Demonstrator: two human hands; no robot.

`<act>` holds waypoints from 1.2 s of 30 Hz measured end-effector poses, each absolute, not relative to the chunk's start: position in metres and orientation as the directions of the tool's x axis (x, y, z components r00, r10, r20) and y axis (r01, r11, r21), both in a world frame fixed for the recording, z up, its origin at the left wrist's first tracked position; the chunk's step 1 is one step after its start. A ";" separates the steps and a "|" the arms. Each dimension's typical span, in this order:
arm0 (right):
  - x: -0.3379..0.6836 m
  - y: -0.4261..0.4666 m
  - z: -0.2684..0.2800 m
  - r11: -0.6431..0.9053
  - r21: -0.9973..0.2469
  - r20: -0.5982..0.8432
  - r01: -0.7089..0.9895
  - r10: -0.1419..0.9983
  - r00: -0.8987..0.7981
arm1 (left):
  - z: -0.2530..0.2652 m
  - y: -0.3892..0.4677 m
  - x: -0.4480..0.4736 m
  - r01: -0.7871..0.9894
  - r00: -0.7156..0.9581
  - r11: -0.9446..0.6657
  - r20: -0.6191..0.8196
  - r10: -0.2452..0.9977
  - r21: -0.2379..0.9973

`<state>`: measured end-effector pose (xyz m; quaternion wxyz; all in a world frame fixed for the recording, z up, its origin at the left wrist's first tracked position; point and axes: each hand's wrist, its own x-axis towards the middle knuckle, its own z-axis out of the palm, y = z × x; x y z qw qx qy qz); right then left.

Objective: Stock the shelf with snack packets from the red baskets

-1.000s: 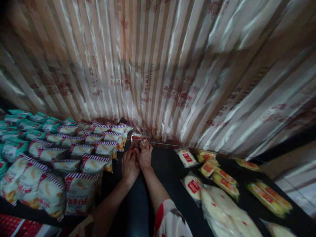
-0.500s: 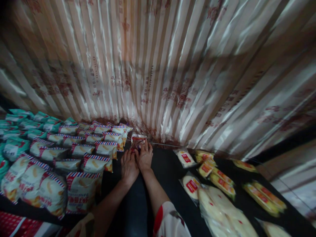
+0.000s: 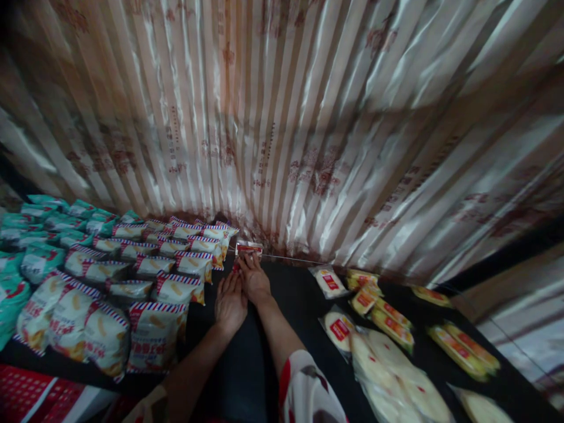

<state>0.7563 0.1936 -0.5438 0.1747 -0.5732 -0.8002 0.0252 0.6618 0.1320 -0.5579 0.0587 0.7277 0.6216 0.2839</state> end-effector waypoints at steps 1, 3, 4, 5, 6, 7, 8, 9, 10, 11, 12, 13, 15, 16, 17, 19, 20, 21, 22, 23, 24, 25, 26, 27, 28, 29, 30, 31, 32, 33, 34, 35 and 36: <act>0.757 0.195 -0.546 0.344 -0.240 0.254 0.908 0.925 -0.283 | -0.558 0.132 0.662 0.876 0.065 -0.215 0.336 0.940 0.431; 0.758 0.197 -0.549 0.376 -0.227 0.264 0.899 0.912 -0.315 | -0.558 0.132 0.663 0.883 0.068 -0.212 0.331 0.941 0.419; 0.758 0.198 -0.550 0.407 -0.215 0.266 0.888 0.899 -0.348 | -0.557 0.133 0.664 0.884 0.069 -0.211 0.330 0.942 0.418; 0.759 0.198 -0.550 0.443 -0.201 0.266 0.874 0.883 -0.387 | -0.557 0.133 0.664 0.884 0.067 -0.208 0.327 0.942 0.419; 0.759 0.199 -0.549 0.474 -0.189 0.266 0.860 0.868 -0.420 | -0.557 0.133 0.664 0.883 0.062 -0.204 0.325 0.944 0.423; 0.760 0.198 -0.548 0.490 -0.182 0.269 0.852 0.859 -0.437 | -0.557 0.133 0.665 0.882 0.056 -0.199 0.324 0.944 0.427; 0.761 0.197 -0.547 0.487 -0.181 0.276 0.854 0.859 -0.431 | -0.557 0.133 0.665 0.882 0.052 -0.197 0.326 0.944 0.429; 0.763 0.196 -0.546 0.466 -0.186 0.284 0.865 0.868 -0.407 | -0.556 0.133 0.665 0.881 0.050 -0.199 0.332 0.942 0.430; 0.764 0.194 -0.545 0.435 -0.196 0.288 0.879 0.882 -0.372 | -0.556 0.133 0.665 0.880 0.051 -0.203 0.339 0.939 0.430; 0.765 0.191 -0.544 0.398 -0.210 0.285 0.893 0.898 -0.334 | -0.556 0.133 0.665 0.879 0.056 -0.210 0.345 0.937 0.428; 0.766 0.189 -0.543 0.367 -0.224 0.276 0.903 0.912 -0.302 | -0.556 0.132 0.664 0.878 0.059 -0.214 0.347 0.936 0.428; 0.766 0.187 -0.543 0.349 -0.237 0.267 0.907 0.921 -0.284 | -0.556 0.132 0.664 0.878 0.061 -0.215 0.346 0.936 0.427; 0.766 0.183 -0.540 0.344 -0.258 0.270 0.903 0.923 -0.274 | -0.556 0.132 0.664 0.879 0.063 -0.214 0.340 0.938 0.425; 0.766 0.181 -0.538 0.348 -0.269 0.288 0.898 0.919 -0.270 | -0.556 0.131 0.663 0.881 0.064 -0.213 0.339 0.938 0.423; 0.766 0.179 -0.536 0.350 -0.284 0.313 0.892 0.914 -0.259 | -0.556 0.131 0.663 0.881 0.065 -0.215 0.342 0.938 0.421; 0.764 0.171 -0.529 0.343 -0.342 0.371 0.875 0.905 -0.210 | -0.554 0.131 0.662 0.879 0.064 -0.220 0.353 0.934 0.423; 0.763 0.165 -0.526 0.333 -0.388 0.399 0.859 0.901 -0.169 | -0.552 0.130 0.661 0.876 0.059 -0.221 0.359 0.931 0.428; 0.762 0.157 -0.522 0.326 -0.441 0.423 0.836 0.897 -0.127 | -0.548 0.128 0.660 0.872 0.053 -0.222 0.366 0.929 0.437; 0.760 0.146 -0.519 0.320 -0.498 0.441 0.806 0.894 -0.082 | -0.544 0.125 0.659 0.866 0.048 -0.225 0.374 0.926 0.447; 0.758 0.132 -0.516 0.313 -0.560 0.455 0.767 0.890 -0.032 | -0.539 0.120 0.657 0.859 0.043 -0.228 0.379 0.924 0.458; 0.756 0.114 -0.515 0.303 -0.626 0.458 0.719 0.889 0.023 | -0.534 0.112 0.654 0.852 0.039 -0.231 0.382 0.923 0.471; 0.753 0.094 -0.514 0.290 -0.689 0.449 0.664 0.890 0.077 | -0.529 0.101 0.651 0.841 0.036 -0.235 0.383 0.923 0.487; 0.750 0.070 -0.513 0.270 -0.752 0.430 0.601 0.892 0.137 | -0.525 0.087 0.647 0.827 0.035 -0.242 0.384 0.923 0.508; 0.746 0.046 -0.514 0.249 -0.804 0.398 0.539 0.900 0.178 | -0.522 0.069 0.642 0.806 0.038 -0.256 0.385 0.922 0.534; 0.743 0.020 -0.516 0.236 -0.836 0.374 0.496 0.906 0.199 | -0.521 0.049 0.637 0.775 0.048 -0.280 0.389 0.920 0.566; 0.739 -0.006 -0.518 0.224 -0.850 0.355 0.476 0.912 0.204 | -0.522 0.025 0.631 0.733 0.076 -0.320 0.395 0.915 0.600; 0.735 -0.030 -0.522 0.215 -0.856 0.336 0.471 0.922 0.190 | -0.525 0.000 0.624 0.680 0.118 -0.371 0.405 0.907 0.632; 0.731 -0.052 -0.526 0.201 -0.858 0.312 0.473 0.935 0.169 | -0.529 -0.025 0.617 0.621 0.177 -0.418 0.400 0.899 0.663; 0.727 -0.072 -0.532 0.159 -0.860 0.262 0.485 0.953 0.151 | -0.535 -0.050 0.609 0.575 0.222 -0.420 0.360 0.906 0.703; 0.724 -0.088 -0.538 0.095 -0.854 0.189 0.511 0.973 0.134 | -0.543 -0.072 0.600 0.565 0.240 -0.364 0.274 0.931 0.741; 0.720 -0.101 -0.545 0.014 -0.835 0.091 0.550 0.989 0.114 | -0.551 -0.091 0.592 0.578 0.264 -0.298 0.172 0.949 0.759; 0.716 -0.111 -0.552 -0.070 -0.796 -0.024 0.602 0.996 0.084 | -0.560 -0.107 0.583 0.610 0.295 -0.241 0.066 0.953 0.755; 0.712 -0.119 -0.559 -0.132 -0.737 -0.141 0.663 0.989 0.041 | -0.570 -0.119 0.576 0.660 0.307 -0.187 -0.033 0.951 0.728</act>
